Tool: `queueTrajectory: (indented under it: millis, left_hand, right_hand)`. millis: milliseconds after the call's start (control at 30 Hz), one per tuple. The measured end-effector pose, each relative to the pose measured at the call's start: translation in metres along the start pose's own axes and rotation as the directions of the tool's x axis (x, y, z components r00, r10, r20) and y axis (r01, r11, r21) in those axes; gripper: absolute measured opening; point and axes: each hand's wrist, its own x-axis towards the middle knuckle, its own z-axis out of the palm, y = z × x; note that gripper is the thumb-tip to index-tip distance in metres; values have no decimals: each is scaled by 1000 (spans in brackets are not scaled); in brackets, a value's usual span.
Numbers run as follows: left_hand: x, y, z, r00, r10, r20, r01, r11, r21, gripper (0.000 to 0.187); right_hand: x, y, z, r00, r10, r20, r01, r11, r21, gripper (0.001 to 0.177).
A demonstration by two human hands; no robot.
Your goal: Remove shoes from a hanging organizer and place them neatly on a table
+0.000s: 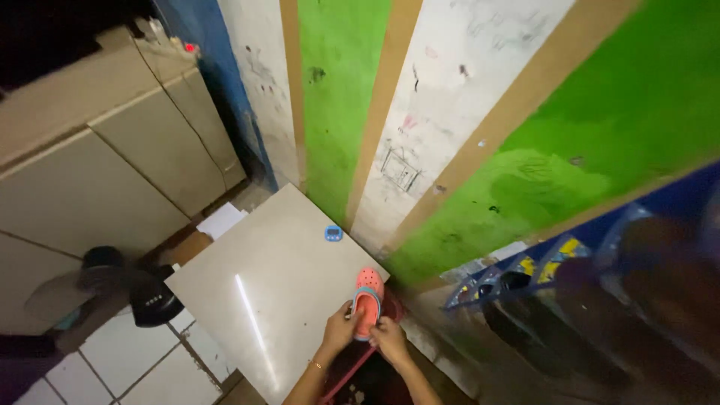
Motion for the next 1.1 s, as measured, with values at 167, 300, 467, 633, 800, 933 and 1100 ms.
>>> queueTrajectory:
  millis: [167,300,467,633,800,933,1100]
  left_hand:
    - [57,-50,27,981,171,-96,-163,983,85,66]
    - [115,-97,60,960,245,-138,-224,963,154,75]
    - [155,-110,78,931,337,-138,-329,941,78,41]
    - [215,-161,110,879,437,-189,-420,899,126,50]
    - [261,-191,128,920,339,-198,-311,937,156,52]
    - [262,-179,122,964,186,-191,-162,978,134,53]
    - [264,-183,121,975,138,-176,-108,980,168,54]
  right_hand:
    - [79,39,4,997,46,-68,-62,964,-259,12]
    - [159,119,8,992,-119,-46,104,961,-255,5]
    - [197,127,11,990,-90,-106,36,903,-429,15]
    - [249,149,15,980,-171,-103,79,807,-585,8]
    - [307,195,18,970,-174,-169,11,728,-686,27]
    - [343,238,20,923,-356,-147,172,722,-670,16]
    - [355,256,26,929,-309,-202,84,709,-700,27]
